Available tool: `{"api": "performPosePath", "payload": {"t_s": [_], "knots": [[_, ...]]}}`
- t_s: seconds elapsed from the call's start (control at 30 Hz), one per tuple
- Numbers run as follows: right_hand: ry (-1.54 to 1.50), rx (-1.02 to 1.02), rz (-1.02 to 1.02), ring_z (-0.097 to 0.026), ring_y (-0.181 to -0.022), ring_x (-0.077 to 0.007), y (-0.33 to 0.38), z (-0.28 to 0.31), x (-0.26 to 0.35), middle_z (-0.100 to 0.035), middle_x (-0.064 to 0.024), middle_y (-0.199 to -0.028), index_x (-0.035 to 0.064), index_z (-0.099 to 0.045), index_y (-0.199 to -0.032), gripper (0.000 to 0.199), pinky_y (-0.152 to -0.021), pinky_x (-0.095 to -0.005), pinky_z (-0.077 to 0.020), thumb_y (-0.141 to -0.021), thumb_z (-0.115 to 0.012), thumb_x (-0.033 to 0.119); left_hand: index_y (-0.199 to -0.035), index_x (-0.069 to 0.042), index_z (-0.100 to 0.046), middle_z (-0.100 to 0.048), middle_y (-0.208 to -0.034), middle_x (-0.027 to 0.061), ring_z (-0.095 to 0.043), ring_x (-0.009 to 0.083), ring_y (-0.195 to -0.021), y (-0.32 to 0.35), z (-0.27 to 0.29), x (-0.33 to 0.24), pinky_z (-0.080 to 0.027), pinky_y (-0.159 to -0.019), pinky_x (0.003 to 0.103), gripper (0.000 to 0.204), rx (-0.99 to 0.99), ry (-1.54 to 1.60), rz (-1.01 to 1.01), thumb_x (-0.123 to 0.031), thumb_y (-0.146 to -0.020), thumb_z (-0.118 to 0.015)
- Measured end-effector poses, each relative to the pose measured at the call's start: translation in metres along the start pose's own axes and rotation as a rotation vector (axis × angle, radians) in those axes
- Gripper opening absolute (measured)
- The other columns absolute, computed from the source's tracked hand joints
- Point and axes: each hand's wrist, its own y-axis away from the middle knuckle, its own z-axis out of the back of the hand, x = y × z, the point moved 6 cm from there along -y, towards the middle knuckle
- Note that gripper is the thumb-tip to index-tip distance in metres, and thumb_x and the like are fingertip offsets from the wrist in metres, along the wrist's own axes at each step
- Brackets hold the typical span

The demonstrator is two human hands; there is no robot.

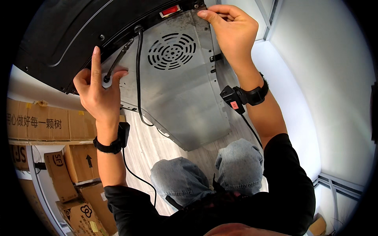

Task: The person kneels on the floor and uses a screwdriver to attach a metal back panel to a black appliance. They repeatedly pick up screws, align the panel, and tighten the screws to secure the panel in place.

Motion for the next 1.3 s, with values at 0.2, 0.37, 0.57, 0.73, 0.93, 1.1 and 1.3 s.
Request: {"api": "performPosePath", "payload": {"t_s": [0.2,0.37,0.57,0.73,0.93,1.1,1.3], "knots": [[-0.008,-0.002,0.028,-0.055,-0.054,-0.0049,-0.001,0.001,0.004,-0.065,-0.0039,-0.063,-0.0013,-0.069,-0.076,0.017,-0.05,-0.018,-0.0429,-0.068,-0.081,0.008,-0.126,-0.026,-0.059,-0.041,-0.084,0.0024,-0.042,0.0144,-0.067,-0.002,0.001,0.0,-0.043,-0.056,0.027,0.078,0.011,-0.01,-0.018,-0.028,-0.052,-0.086],[-0.013,0.037,0.023,-0.058,-0.057,-0.0061,-0.003,0.0,0.005,-0.067,-0.0052,-0.066,-0.0013,-0.069,-0.079,0.019,-0.052,-0.0183,-0.0454,-0.069,-0.081,0.01,-0.128,-0.024,-0.057,-0.047,-0.086,0.0029,-0.046,0.0146,-0.073,-0.001,0.0,0.002,-0.044,-0.06,0.027,0.082,0.062,-0.045,0.025,-0.026,-0.052,-0.088],[0.009,0.057,0.028,-0.062,-0.06,-0.0075,-0.003,0.0,0.008,-0.069,-0.0068,-0.069,-0.0016,-0.069,-0.081,0.019,-0.055,-0.0188,-0.0481,-0.07,-0.08,0.009,-0.126,-0.028,-0.059,-0.042,-0.085,0.0024,-0.043,0.0145,-0.067,-0.003,0.001,0.002,-0.044,-0.056,0.027,0.079,0.031,-0.039,-0.021,-0.032,-0.052,-0.085],[-0.037,0.068,-0.028,-0.064,-0.063,-0.0084,-0.002,0.0,0.009,-0.069,-0.008,-0.07,-0.0022,-0.069,-0.081,0.017,-0.057,-0.0192,-0.0501,-0.071,-0.079,0.008,-0.126,-0.029,-0.058,-0.042,-0.084,0.0022,-0.043,0.0144,-0.067,-0.003,0.002,0.001,-0.043,-0.055,0.027,0.079,0.037,-0.037,-0.022,-0.032,-0.052,-0.085],[-0.006,0.057,0.013,-0.065,-0.063,-0.0095,-0.003,0.001,0.01,-0.07,-0.0086,-0.071,-0.0025,-0.068,-0.08,0.016,-0.057,-0.0193,-0.051,-0.071,-0.078,0.007,-0.126,-0.028,-0.059,-0.041,-0.083,0.002,-0.041,0.0146,-0.066,-0.003,0.001,0.003,-0.042,-0.055,0.027,0.079,0.03,-0.036,-0.035,-0.03,-0.052,-0.086],[-0.024,0.055,0.045,-0.066,-0.062,-0.0105,-0.003,0.0,0.009,-0.07,-0.0086,-0.071,-0.0031,-0.068,-0.083,0.018,-0.059,-0.02,-0.0524,-0.071,-0.078,0.006,-0.126,-0.028,-0.059,-0.041,-0.082,0.002,-0.041,0.0146,-0.066,-0.003,0.001,0.003,-0.042,-0.055,0.027,0.079,0.016,-0.042,-0.037,-0.03,-0.051,-0.086],[0.109,0.02,0.261,-0.067,-0.073,-0.0128,0.001,0.008,0.021,-0.07,-0.0095,-0.081,-0.002,-0.069,-0.089,0.017,-0.068,-0.0226,-0.0533,-0.076,-0.075,0.007,-0.126,-0.027,-0.059,-0.042,-0.082,0.002,-0.042,0.0144,-0.067,-0.002,0.001,0.005,-0.042,-0.055,0.027,0.079,0.02,-0.032,-0.024,-0.028,-0.052,-0.086]]}}
